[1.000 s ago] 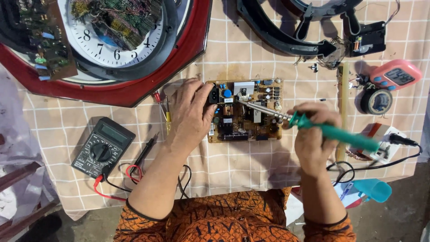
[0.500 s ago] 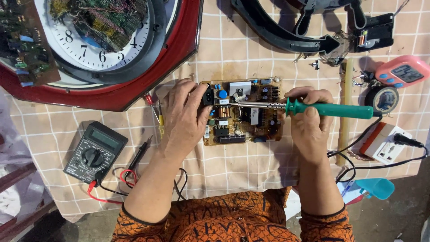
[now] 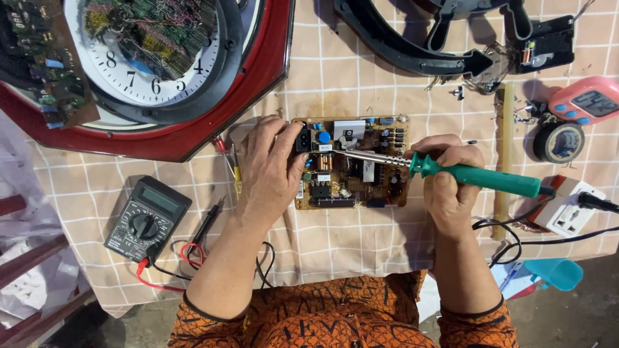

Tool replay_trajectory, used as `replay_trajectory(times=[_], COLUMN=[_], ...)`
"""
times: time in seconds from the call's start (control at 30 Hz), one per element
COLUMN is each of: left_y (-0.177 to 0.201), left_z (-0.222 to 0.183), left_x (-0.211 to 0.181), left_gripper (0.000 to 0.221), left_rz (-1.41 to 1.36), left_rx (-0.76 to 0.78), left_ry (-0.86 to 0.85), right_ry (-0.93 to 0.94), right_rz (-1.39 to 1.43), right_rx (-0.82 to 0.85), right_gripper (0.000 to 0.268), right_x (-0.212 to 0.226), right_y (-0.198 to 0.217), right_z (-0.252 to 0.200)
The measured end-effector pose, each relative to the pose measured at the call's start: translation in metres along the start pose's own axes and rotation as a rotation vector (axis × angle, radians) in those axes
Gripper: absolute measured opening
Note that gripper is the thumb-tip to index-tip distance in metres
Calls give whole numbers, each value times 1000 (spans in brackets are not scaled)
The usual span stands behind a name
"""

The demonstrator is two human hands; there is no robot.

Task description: Soldering components on a circuit board and testing the electrical connections using a digital multimeter.

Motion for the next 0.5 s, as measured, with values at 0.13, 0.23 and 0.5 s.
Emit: replay_trajectory(times=[0.13,0.23,0.5], left_y=[1,-1,1], left_z=[1,1,1], left_x=[-1,-1,0], left_gripper=[37,36,36], left_rz=[4,-12,-20], left_rx=[15,10,-5], left_ry=[-4,1,-24], right_ry=[18,13,-8], right_rz=[16,29,55], right_rx=[-2,-17,-25], right_gripper=[24,25,26], right_x=[-2,-1,2], right_y=[0,-1,-3], right_z=[1,1,1])
Point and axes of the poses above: each hand's wrist, its own z-axis towards the middle knuckle, its own y-axis out of the back of the hand, x = y × z, the point moved 1 cm from there along z, towards the middle knuckle, and after that the axes turned 5 degrees about -y, right-handed, at the moved point
